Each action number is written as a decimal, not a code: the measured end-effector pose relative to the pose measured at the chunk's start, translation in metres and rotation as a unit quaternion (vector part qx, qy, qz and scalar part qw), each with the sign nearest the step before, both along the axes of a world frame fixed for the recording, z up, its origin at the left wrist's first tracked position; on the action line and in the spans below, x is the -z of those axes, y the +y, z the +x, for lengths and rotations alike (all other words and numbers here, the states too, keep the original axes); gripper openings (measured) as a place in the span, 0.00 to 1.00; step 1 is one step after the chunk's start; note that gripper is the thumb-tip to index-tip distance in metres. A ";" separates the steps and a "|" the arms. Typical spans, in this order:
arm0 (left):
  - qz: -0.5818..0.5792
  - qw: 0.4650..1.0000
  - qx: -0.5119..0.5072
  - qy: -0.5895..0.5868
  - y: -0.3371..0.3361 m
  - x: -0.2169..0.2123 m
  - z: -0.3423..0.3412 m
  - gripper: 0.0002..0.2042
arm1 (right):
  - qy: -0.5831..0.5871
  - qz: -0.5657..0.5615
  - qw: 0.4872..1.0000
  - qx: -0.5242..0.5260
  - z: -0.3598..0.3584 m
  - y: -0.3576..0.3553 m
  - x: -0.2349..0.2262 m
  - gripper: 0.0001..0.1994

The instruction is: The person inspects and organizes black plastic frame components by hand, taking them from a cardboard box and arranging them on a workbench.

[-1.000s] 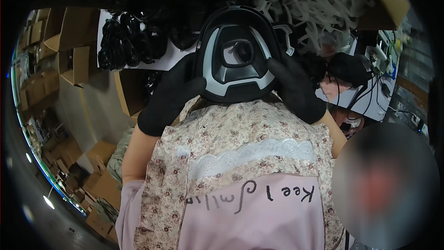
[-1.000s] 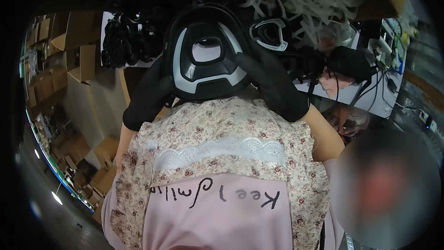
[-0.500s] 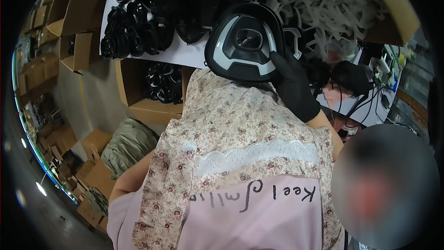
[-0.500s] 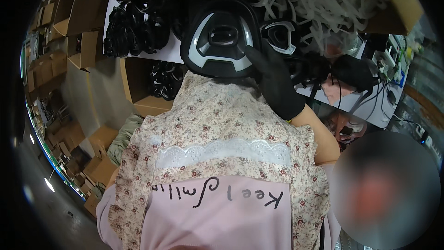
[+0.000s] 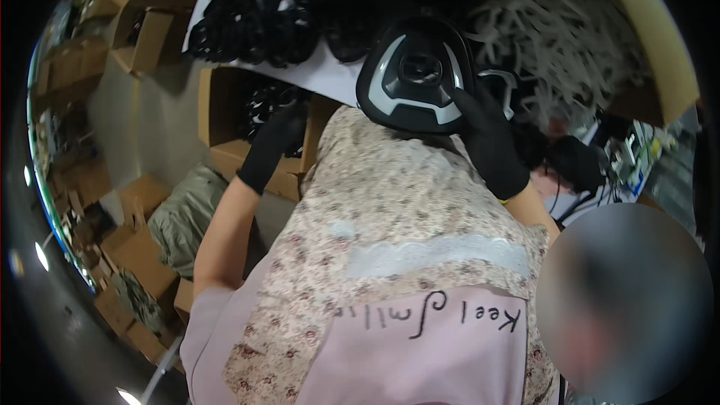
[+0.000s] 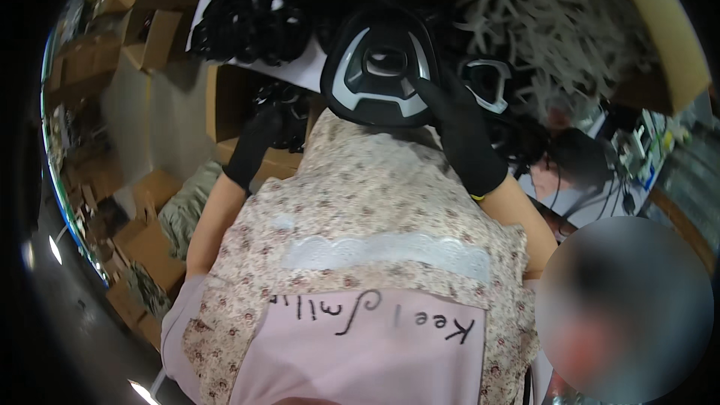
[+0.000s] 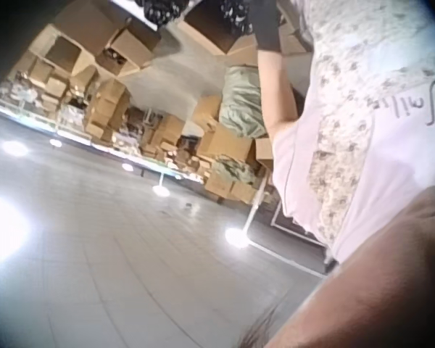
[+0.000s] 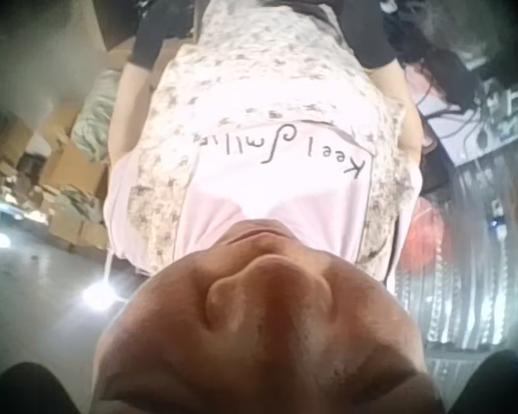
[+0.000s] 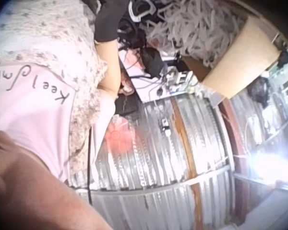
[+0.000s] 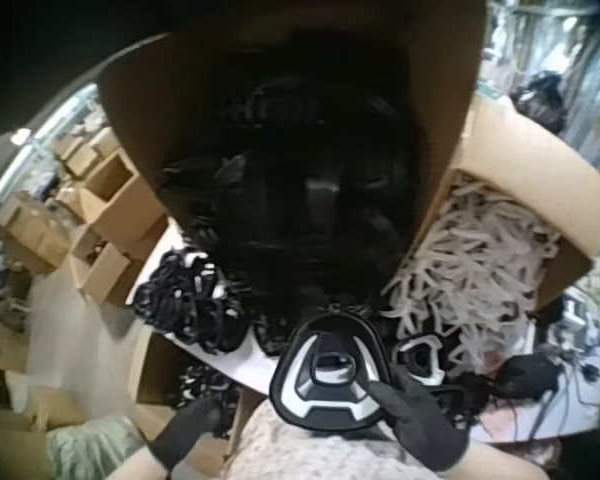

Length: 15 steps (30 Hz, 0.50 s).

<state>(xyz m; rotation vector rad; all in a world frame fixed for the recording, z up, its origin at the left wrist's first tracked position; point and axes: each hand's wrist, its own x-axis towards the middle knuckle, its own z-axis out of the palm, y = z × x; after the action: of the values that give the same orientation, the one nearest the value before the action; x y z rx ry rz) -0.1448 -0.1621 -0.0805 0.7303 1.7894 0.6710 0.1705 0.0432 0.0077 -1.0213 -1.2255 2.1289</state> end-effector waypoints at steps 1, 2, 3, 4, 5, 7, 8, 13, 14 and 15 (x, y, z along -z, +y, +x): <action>0.094 0.984 -0.056 -0.143 0.014 -0.010 0.007 0.20 | -0.001 -0.033 0.999 -0.041 -0.008 0.000 0.003 0.22; 0.039 0.965 -0.124 -0.227 0.055 -0.058 0.035 0.20 | -0.011 -0.064 0.995 -0.076 -0.013 0.004 0.009 0.24; 0.090 0.974 -0.087 -0.190 0.053 -0.057 0.049 0.18 | -0.062 -0.057 0.987 -0.136 -0.022 0.003 -0.002 0.26; 0.141 0.976 -0.041 -0.158 0.052 -0.054 0.060 0.16 | -0.023 -0.061 0.983 -0.173 -0.027 0.001 0.000 0.27; 0.056 0.948 -0.123 -0.288 0.060 -0.068 0.069 0.18 | -0.009 -0.068 0.985 -0.155 -0.033 -0.003 0.008 0.26; 0.051 0.894 -0.186 -0.404 0.042 -0.041 0.058 0.20 | -0.028 0.071 0.987 -0.143 -0.032 -0.003 0.035 0.22; 0.039 0.838 -0.232 -0.492 0.026 -0.024 0.047 0.20 | -0.040 0.076 0.988 -0.132 -0.021 0.005 0.050 0.22; 0.036 0.950 -0.147 -0.273 -0.071 0.109 -0.017 0.19 | 0.004 -0.072 0.997 0.020 0.031 0.026 0.066 0.13; 0.031 0.950 -0.141 -0.275 -0.063 0.109 -0.021 0.19 | 0.161 -0.331 0.918 0.148 0.038 0.023 0.062 0.12; -0.012 0.831 -0.285 -0.478 -0.050 0.112 -0.027 0.23 | 0.162 -0.333 0.916 0.154 0.052 0.021 0.081 0.12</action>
<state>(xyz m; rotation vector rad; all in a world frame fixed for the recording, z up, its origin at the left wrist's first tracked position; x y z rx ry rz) -0.1719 -0.2122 -0.1926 -0.2209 1.0218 1.1482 0.2229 0.0640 -0.0736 -0.9733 -0.1474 2.3650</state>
